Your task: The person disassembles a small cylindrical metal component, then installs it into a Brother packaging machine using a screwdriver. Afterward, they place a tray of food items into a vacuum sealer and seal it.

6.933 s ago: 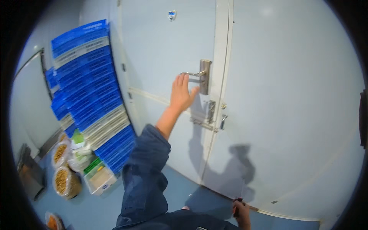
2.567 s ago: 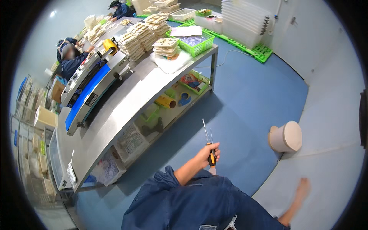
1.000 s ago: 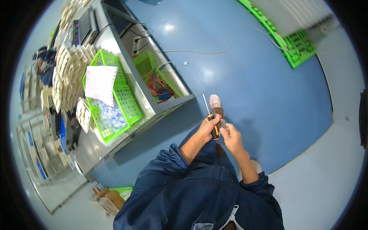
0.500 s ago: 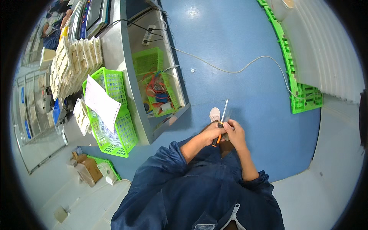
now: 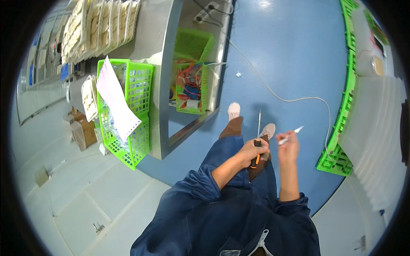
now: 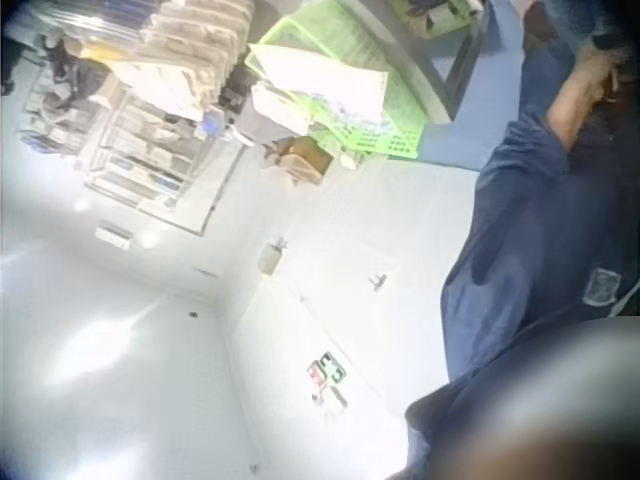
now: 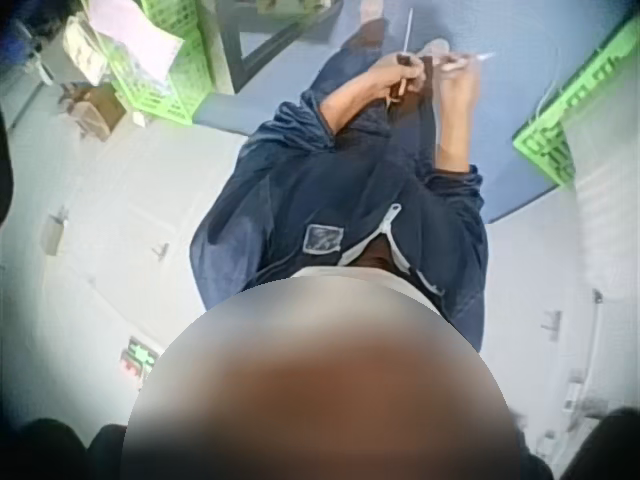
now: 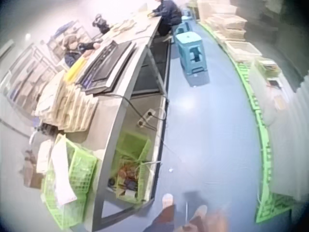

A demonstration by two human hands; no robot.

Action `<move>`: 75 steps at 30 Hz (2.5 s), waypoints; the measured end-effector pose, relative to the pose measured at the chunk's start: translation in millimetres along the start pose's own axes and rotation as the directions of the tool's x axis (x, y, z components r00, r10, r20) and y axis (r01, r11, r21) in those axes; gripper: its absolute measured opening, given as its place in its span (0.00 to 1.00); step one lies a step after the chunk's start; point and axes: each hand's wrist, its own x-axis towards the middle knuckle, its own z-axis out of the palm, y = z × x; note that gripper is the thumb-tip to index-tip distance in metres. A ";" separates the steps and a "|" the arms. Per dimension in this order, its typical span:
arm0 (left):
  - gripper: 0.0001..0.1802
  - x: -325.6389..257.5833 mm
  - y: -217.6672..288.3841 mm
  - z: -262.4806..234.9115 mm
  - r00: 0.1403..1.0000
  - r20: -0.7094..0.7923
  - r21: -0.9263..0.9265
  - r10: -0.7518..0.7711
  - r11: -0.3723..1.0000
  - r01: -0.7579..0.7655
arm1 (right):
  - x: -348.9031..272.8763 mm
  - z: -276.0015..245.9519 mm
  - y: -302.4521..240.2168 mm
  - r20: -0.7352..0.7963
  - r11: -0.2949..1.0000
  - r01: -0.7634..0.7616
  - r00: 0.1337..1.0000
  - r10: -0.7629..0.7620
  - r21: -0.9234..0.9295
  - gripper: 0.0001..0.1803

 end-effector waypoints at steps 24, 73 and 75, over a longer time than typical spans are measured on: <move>0.15 107.9 76.8 -143.5 0.947 -0.306 -0.050 -0.102 0.995 0.090 | 85.7 85.5 122.9 -0.048 0.792 -0.163 0.985 0.167 -0.588 0.08; 0.12 192.2 82.7 -324.1 0.130 -0.588 0.802 0.798 0.556 0.217 | 38.1 23.6 145.4 -0.040 0.591 -0.270 0.927 0.373 -0.760 0.25; 0.15 169.7 61.5 -263.0 0.464 -0.554 0.763 0.691 0.644 -0.049 | 18.3 36.4 111.8 -0.066 0.603 -0.311 0.918 0.392 -0.735 0.25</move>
